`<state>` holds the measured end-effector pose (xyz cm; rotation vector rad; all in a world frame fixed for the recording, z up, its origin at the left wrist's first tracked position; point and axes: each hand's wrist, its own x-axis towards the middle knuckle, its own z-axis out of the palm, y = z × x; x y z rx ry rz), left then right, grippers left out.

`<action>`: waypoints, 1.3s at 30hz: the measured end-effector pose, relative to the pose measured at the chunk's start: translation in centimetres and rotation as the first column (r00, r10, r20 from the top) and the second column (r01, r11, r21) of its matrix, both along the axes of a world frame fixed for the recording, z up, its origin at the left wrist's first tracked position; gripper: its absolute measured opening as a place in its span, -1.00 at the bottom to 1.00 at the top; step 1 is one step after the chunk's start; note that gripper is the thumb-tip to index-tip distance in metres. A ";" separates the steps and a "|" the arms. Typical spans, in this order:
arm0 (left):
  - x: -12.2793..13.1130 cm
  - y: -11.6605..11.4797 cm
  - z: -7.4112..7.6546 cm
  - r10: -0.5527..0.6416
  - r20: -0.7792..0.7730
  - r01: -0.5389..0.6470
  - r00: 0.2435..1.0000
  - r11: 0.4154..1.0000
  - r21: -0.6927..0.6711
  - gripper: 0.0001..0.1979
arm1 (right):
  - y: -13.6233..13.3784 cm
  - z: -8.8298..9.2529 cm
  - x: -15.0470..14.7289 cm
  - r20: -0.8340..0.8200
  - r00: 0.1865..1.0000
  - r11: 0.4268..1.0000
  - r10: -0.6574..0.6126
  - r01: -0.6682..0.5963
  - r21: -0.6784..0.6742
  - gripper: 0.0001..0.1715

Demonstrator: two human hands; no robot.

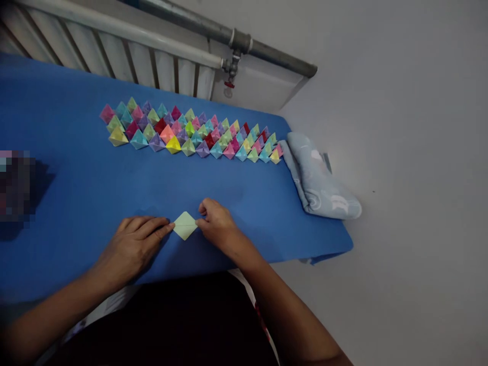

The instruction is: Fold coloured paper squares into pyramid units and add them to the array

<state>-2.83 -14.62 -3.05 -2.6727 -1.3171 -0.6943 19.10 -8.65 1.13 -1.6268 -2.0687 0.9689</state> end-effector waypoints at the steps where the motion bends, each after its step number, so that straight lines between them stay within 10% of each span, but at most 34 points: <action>1: 0.2 0.1 0.2 0.003 -0.001 -0.003 1.000 1.000 0.000 -0.68 | 0.0 0.0 0.1 0.002 1.000 1.000 0.003 -0.003 0.009 -0.83; 9: 2.9 2.7 2.6 -0.153 -0.069 0.144 0.986 0.982 -0.119 -0.79 | 0.0 -0.4 0.2 -0.014 0.999 0.999 0.036 -0.036 0.027 -0.82; 20: 3.4 8.5 4.2 -0.308 -0.036 0.221 0.951 0.754 -0.619 -0.74 | -0.5 -1.6 0.8 -0.153 0.988 0.998 -0.031 0.040 0.055 -0.85; 31: 5.4 10.0 6.9 -0.144 -0.278 -0.118 0.950 0.659 -0.743 -0.84 | -2.5 -1.9 3.0 -0.401 0.882 0.969 -0.246 0.219 -0.112 -0.83; 39: 5.2 9.1 7.0 -0.054 -0.222 -0.139 0.974 0.630 -0.764 -0.93 | -3.2 -1.7 2.5 -0.273 0.958 0.987 -0.094 0.126 0.102 -0.95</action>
